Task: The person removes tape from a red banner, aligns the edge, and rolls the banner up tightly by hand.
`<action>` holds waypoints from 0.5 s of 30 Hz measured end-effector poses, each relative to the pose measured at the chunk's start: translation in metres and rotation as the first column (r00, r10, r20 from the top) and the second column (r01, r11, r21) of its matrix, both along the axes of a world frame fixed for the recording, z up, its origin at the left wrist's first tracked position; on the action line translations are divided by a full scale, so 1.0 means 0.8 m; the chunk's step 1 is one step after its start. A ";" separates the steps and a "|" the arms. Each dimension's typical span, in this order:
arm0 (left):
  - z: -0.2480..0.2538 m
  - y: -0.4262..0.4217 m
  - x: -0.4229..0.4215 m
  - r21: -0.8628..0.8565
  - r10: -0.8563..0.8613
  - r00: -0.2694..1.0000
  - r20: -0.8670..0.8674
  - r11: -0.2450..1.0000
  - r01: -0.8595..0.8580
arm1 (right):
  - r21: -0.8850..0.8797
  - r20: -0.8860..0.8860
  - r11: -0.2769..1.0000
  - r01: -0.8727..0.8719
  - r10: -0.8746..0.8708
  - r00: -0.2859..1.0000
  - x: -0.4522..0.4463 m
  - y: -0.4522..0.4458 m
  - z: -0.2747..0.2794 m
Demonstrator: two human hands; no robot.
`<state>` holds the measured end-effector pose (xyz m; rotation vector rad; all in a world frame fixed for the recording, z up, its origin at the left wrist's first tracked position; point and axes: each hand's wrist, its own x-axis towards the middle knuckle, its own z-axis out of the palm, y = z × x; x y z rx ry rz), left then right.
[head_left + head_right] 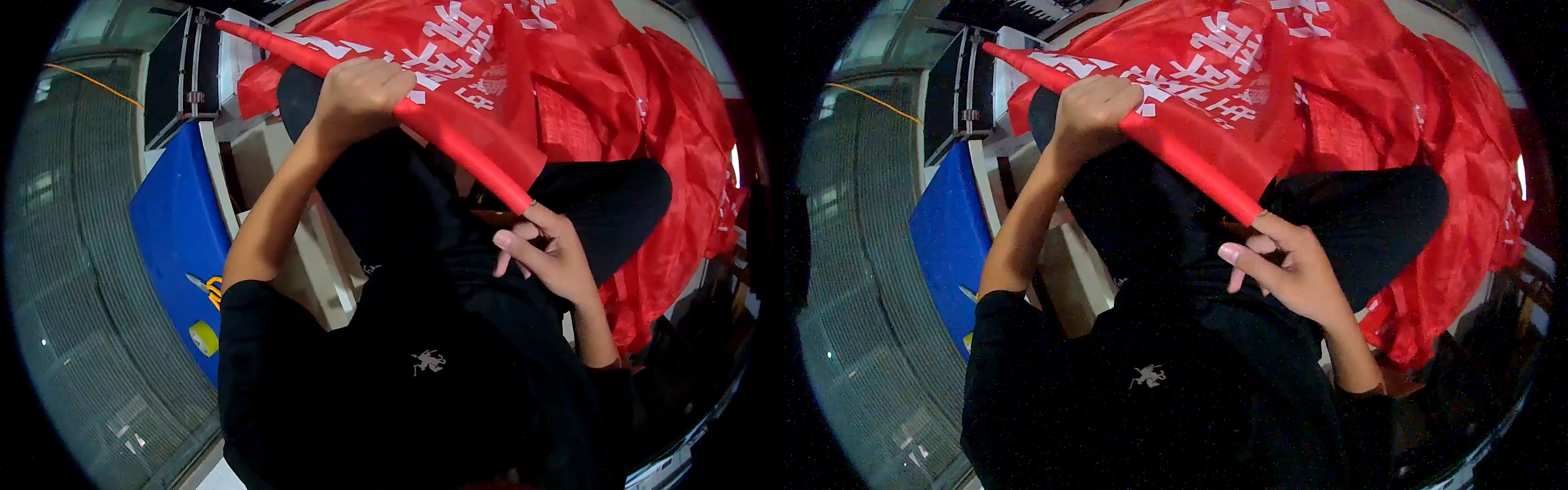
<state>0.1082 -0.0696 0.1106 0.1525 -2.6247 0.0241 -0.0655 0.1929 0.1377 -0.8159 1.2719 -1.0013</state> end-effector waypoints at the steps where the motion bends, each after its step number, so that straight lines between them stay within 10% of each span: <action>1: -0.002 0.000 0.000 0.001 0.002 1.000 0.004 1.000 -0.002 | 0.001 0.004 1.000 -0.002 0.002 1.000 0.002 0.002 0.000; 4: -0.007 0.000 -0.003 -0.018 0.006 1.000 -0.023 1.000 -0.007 | 0.153 0.438 0.972 0.178 -0.228 0.870 0.003 0.005 -0.001; 15: 0.010 -0.030 0.019 -0.067 0.143 0.978 0.150 0.989 -0.134 | 0.106 0.070 0.811 0.576 -0.584 0.809 -0.078 0.004 0.001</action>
